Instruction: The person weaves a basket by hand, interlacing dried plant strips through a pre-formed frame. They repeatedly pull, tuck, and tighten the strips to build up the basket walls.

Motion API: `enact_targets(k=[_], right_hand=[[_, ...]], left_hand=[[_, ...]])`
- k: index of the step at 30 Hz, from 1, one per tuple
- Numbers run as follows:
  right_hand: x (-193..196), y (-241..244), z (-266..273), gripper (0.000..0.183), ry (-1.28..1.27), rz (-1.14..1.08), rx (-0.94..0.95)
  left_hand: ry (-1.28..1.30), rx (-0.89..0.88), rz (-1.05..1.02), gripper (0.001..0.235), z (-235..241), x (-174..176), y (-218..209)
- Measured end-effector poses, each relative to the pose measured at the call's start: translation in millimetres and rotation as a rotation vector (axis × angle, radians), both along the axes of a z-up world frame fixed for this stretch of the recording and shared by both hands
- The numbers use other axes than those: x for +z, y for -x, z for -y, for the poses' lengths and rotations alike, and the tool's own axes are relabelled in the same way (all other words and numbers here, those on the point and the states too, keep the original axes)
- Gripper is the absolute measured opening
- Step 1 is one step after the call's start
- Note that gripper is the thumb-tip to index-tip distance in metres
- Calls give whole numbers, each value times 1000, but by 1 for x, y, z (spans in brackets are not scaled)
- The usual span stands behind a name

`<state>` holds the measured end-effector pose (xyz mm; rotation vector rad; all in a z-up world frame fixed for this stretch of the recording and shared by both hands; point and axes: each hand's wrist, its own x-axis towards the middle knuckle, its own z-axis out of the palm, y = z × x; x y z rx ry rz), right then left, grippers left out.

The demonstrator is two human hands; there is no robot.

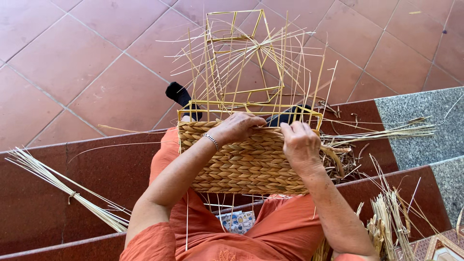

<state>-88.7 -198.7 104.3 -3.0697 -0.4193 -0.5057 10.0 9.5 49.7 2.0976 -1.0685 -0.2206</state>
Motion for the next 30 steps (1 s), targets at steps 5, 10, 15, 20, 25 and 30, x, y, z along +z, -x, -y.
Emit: enact_targets(k=[5,10,15,20,25,30], right_hand=[[26,-22,-2,20,201,269,346],[39,-27,0,12,287,261,317],[37,-38,8,13,260,285,453],[35,-62,36,18,-50,-647,-172],[27,-69,60,28,-379,-822,-151],[-5,-56,36,32,-237,-538,-97]], left_hand=[[22,68,-4,22,6,-17,2],[70,114,-52,23,12,-24,4],[-53,185,-238,26,11,-12,10],[-119,248,-92,32,23,-5,21],[234,372,149,17,24,-15,37],[209,334,258,15,16,-19,38]])
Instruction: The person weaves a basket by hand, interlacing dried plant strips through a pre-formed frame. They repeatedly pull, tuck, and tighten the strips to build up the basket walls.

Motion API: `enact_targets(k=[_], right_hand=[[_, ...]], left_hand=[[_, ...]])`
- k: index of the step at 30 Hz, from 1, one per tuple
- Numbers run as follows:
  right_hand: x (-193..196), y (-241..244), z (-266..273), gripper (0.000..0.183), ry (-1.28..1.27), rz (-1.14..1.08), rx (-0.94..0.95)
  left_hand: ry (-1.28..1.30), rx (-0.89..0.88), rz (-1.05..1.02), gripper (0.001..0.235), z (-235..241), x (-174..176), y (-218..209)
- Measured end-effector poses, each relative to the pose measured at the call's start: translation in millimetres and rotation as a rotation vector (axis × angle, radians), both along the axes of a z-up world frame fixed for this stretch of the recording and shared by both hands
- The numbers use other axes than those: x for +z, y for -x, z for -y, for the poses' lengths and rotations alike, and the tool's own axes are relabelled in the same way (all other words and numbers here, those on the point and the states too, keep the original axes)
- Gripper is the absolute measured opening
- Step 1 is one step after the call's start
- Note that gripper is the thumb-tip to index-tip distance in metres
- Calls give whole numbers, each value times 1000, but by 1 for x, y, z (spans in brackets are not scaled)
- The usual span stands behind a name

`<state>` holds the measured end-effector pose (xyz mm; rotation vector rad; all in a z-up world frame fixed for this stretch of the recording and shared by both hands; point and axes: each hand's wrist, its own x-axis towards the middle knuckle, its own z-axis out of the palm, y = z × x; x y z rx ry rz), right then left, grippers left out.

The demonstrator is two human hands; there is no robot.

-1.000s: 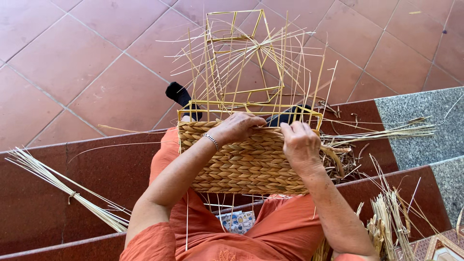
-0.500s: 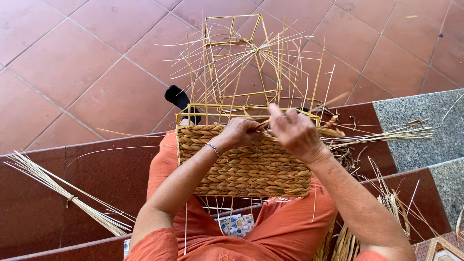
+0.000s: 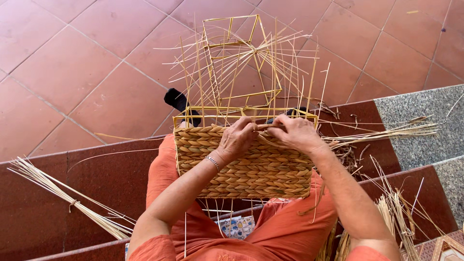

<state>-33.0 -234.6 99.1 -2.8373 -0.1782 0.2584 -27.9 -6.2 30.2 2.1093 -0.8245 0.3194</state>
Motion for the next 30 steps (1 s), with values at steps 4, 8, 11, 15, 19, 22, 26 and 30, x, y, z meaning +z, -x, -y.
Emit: enact_targets(k=[4,8,11,15,19,22,26,30], right_hand=[[-19,2,-5,28,3,179,16],[-31,4,6,33,11,125,-68],[-38,13,15,33,-7,-12,-120],[-41,46,43,31,-272,-83,-133],[-30,67,90,32,-326,-29,-237],[-14,75,117,35,-199,-106,-410],[1,80,121,31,351,205,-283],[-7,84,89,19,73,739,66]], left_hand=[[-18,-59,155,19,-6,-9,2],[-13,-55,80,14,-6,-27,4],[-76,1,-124,11,4,-34,-8],[-114,93,-242,20,24,-34,-29],[-116,156,-169,53,31,-33,-27],[-152,115,128,27,32,-32,-22],[-399,13,-140,5,43,-21,-29],[-296,-14,-459,13,51,-4,-36]])
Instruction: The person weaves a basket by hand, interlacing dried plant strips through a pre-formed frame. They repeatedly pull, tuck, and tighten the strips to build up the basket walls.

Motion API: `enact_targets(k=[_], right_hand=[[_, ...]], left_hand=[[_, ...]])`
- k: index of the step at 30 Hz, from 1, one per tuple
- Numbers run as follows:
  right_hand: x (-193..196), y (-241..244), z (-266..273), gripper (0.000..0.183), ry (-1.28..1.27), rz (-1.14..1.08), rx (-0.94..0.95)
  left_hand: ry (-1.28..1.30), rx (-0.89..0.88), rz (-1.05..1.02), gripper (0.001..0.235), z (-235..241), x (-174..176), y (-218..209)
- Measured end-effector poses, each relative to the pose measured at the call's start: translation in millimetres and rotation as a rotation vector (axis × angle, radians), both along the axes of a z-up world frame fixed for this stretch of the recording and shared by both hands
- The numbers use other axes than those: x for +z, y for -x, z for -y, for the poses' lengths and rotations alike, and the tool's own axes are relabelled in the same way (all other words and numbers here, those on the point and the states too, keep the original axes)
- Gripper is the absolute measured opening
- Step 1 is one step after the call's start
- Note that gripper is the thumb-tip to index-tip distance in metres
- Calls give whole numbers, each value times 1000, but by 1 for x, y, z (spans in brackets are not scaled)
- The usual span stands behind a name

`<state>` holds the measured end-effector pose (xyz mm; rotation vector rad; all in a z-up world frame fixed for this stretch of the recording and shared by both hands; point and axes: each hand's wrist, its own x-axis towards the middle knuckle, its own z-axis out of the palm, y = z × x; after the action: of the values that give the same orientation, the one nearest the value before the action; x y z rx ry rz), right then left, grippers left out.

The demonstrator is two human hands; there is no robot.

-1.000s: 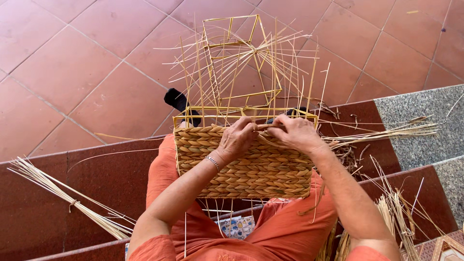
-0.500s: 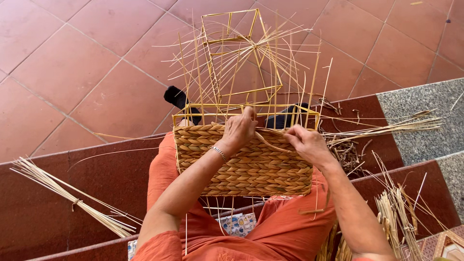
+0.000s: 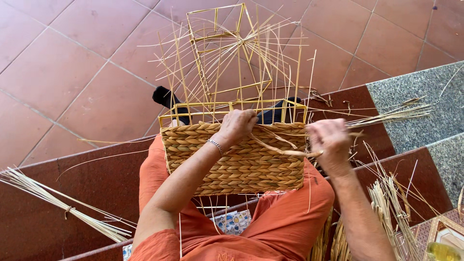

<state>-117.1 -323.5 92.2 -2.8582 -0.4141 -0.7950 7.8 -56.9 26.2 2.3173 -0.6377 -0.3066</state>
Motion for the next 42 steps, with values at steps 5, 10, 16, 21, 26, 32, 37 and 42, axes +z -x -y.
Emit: enact_targets(k=[5,10,16,21,26,32,37,42], right_hand=[[-12,-5,-47,21,-528,-922,60],[-2,-11,-71,27,-739,-1355,-125],[2,-27,-79,12,91,-215,51],[17,-53,-87,8,425,-112,79],[33,-72,-67,18,-40,-764,-176],[-5,-73,-77,28,-161,-476,-7],[-32,-74,-82,41,-3,-455,-179],[-30,-52,-71,31,-163,-324,-171]], left_hand=[[289,-33,125,9,-17,4,6],[301,-181,46,24,-29,4,-1],[194,-268,-145,52,-37,12,2],[159,-241,-23,32,-30,21,11],[161,-62,139,17,-10,14,24],[313,-151,474,17,-26,-3,28],[335,-124,589,14,-18,-17,31],[41,90,215,10,0,-23,18]])
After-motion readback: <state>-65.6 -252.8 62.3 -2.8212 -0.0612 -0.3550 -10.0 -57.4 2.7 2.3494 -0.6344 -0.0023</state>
